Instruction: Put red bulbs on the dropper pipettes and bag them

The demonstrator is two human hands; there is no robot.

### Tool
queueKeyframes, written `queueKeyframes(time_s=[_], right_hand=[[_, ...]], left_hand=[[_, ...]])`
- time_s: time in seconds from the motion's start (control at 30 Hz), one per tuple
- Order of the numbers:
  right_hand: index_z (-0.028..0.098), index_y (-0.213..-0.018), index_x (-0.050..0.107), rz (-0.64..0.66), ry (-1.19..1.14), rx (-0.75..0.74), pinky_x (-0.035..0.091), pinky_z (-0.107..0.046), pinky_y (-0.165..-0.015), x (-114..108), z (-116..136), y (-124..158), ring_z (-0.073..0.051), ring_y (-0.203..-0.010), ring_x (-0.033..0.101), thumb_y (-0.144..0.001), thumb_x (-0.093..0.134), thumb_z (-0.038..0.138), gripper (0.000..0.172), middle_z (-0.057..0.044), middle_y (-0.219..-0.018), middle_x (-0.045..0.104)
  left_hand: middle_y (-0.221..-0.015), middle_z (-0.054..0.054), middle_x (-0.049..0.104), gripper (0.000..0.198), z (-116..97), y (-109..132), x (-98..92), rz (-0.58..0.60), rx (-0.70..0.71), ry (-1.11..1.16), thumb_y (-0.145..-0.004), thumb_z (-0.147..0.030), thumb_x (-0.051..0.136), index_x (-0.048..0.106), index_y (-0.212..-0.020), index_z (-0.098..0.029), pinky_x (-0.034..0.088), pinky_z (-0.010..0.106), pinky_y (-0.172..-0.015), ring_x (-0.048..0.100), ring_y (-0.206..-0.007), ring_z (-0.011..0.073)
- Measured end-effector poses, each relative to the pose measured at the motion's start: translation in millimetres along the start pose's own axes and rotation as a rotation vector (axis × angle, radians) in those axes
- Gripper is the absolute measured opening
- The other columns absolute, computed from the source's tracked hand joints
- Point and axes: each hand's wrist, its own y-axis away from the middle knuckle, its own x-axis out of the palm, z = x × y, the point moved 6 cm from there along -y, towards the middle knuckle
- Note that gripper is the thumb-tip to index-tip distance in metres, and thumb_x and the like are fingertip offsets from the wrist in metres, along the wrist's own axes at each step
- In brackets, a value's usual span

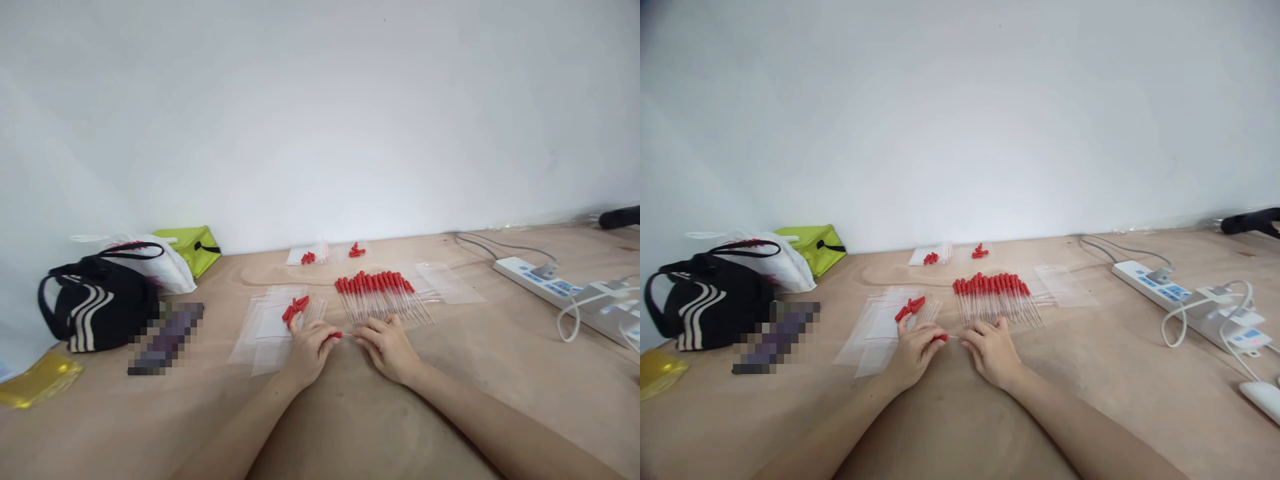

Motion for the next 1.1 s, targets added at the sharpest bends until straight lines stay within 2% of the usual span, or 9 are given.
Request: queueKeyframes(time_s=[0.17,0.33,0.6,0.83,1.1], right_hand=[[0.027,-0.098,0.061,0.036,-0.020,-0.040,0.020,-0.028,-0.067,0,-2,-2,-0.012,-0.075,0.052,-0.086,0.040,0.018,0.026,-0.001,-0.081,0.061],[0.029,-0.098,0.061,0.007,0.039,-0.071,0.018,-0.029,-0.067,1,-2,-4,-0.012,-0.075,0.050,-0.084,0.044,0.018,0.025,0.000,-0.078,0.060],[0.022,-0.084,0.063,-0.005,0.032,-0.069,0.017,-0.029,-0.064,1,7,-2,-0.011,-0.068,0.050,-0.083,0.041,0.017,0.023,-0.001,-0.073,0.060],[0.022,-0.085,0.062,0.003,-0.002,-0.042,0.017,-0.027,-0.064,5,10,-2,-0.010,-0.065,0.050,-0.082,0.040,0.015,0.023,0.000,-0.073,0.061],[0.021,-0.080,0.062,0.042,-0.062,-0.015,0.019,-0.027,-0.065,10,15,-5,-0.011,-0.067,0.051,-0.084,0.037,0.015,0.026,0.000,-0.073,0.062]], left_hand=[[-0.073,-0.001,0.067,0.018,-3,1,-0.2,0.035,0.021,-0.004,-0.083,-0.023,0.045,0.061,-0.075,-0.022,0.018,0.043,-0.098,0.060,-0.077,0.0155],[-0.074,-0.002,0.068,0.020,-4,2,2.4,0.060,0.044,-0.013,-0.084,-0.024,0.044,0.062,-0.074,-0.024,0.023,0.040,-0.097,0.060,-0.076,0.0152],[-0.071,-0.002,0.067,0.021,-3,3,1.0,0.037,0.050,-0.014,-0.084,-0.024,0.044,0.062,-0.073,-0.022,0.020,0.043,-0.098,0.060,-0.075,0.0150],[-0.072,0.001,0.067,0.023,-7,3,3.2,0.075,0.076,-0.016,-0.085,-0.026,0.041,0.061,-0.074,-0.022,0.025,0.041,-0.096,0.060,-0.076,0.0160],[-0.071,-0.002,0.066,0.021,-10,4,3.8,0.078,0.132,-0.055,-0.085,-0.026,0.043,0.060,-0.073,-0.021,0.018,0.043,-0.098,0.059,-0.076,0.0147]])
